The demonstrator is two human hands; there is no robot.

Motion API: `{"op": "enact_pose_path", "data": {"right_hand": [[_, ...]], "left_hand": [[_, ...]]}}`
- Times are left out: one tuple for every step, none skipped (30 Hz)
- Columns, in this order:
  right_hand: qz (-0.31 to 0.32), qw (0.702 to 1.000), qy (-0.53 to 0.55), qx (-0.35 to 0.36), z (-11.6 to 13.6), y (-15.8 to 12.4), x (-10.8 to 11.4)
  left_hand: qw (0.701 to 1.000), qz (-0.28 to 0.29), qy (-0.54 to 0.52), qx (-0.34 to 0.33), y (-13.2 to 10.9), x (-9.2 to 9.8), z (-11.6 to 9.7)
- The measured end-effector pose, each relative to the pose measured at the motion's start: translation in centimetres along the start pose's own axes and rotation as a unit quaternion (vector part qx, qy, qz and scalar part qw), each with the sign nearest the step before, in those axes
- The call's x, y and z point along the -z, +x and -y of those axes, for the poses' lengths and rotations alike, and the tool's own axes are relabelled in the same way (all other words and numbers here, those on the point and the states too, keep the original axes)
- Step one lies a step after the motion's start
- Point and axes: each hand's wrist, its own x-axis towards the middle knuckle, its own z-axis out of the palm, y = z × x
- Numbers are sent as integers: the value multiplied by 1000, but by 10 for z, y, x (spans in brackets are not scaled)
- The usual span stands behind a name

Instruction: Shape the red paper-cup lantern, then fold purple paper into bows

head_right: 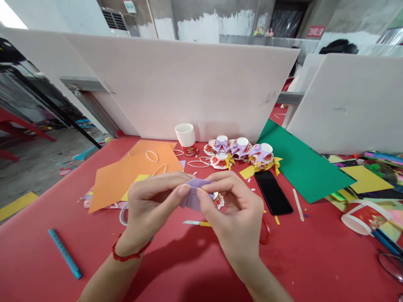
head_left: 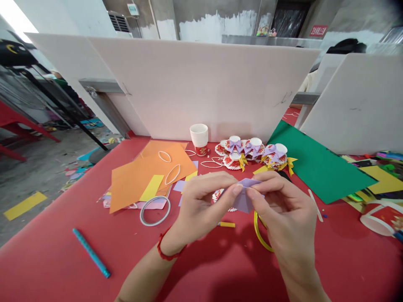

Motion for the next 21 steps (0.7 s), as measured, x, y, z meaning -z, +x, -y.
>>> {"op": "enact_pose_path", "data": {"right_hand": [[-1,1000,-3,8,0,0,-1],[-1,1000,-5,15,0,-1,-1],[-1,1000,-6,20,1,-1,-2],[-2,1000,-5,22,1,-1,-2],[-2,1000,-2,19,1,-1,-2],[-2,1000,3,13,1,-1,-1],[0,1000,12,3,0,-1,-1],[4,1000,25,-11,0,-1,0],[7,999,40,-25,-1,0,2],[9,998,56,-39,-2,0,3],[10,996,69,-52,-2,1,5],[9,995,80,-64,-3,2,7],[6,994,87,-72,-4,3,9],[4,993,90,-76,-4,5,11],[1,993,88,-77,-5,6,13],[-3,994,80,-73,-4,7,14],[-9,996,67,-62,-4,8,15],[-17,998,46,-48,-4,8,16],[-28,999,22,-29,-3,8,16],[-39,999,-3,-6,-2,7,16],[-49,998,-28,17,-1,6,15]], "left_hand": [[1000,2,-4,7,0,0,0],[1000,0,-8,13,0,0,0],[1000,-3,-10,16,-1,0,0],[1000,-10,-12,17,-1,0,1],[1000,-19,-13,15,-2,-1,1],[999,-27,-14,12,-2,-2,2],[999,-34,-15,9,-2,-3,2],[999,-41,-16,4,-3,-4,2],[999,-48,-18,1,-3,-6,3],[998,-56,-23,2,-4,-7,3],[997,-65,-30,4,-4,-9,3],[996,-74,-39,6,-4,-11,3],[995,-84,-50,9,-4,-13,3],[994,-91,-63,14,-4,-14,3],[992,-95,-76,20,-4,-15,3],[991,-94,-87,28,-4,-15,3],[991,-87,-96,40,-3,-14,3],[991,-72,-100,57,-3,-13,3],[991,-50,-100,76,-2,-11,3],[991,-22,-97,94,-1,-9,3],[990,13,-92,110,0,-7,3]]}}
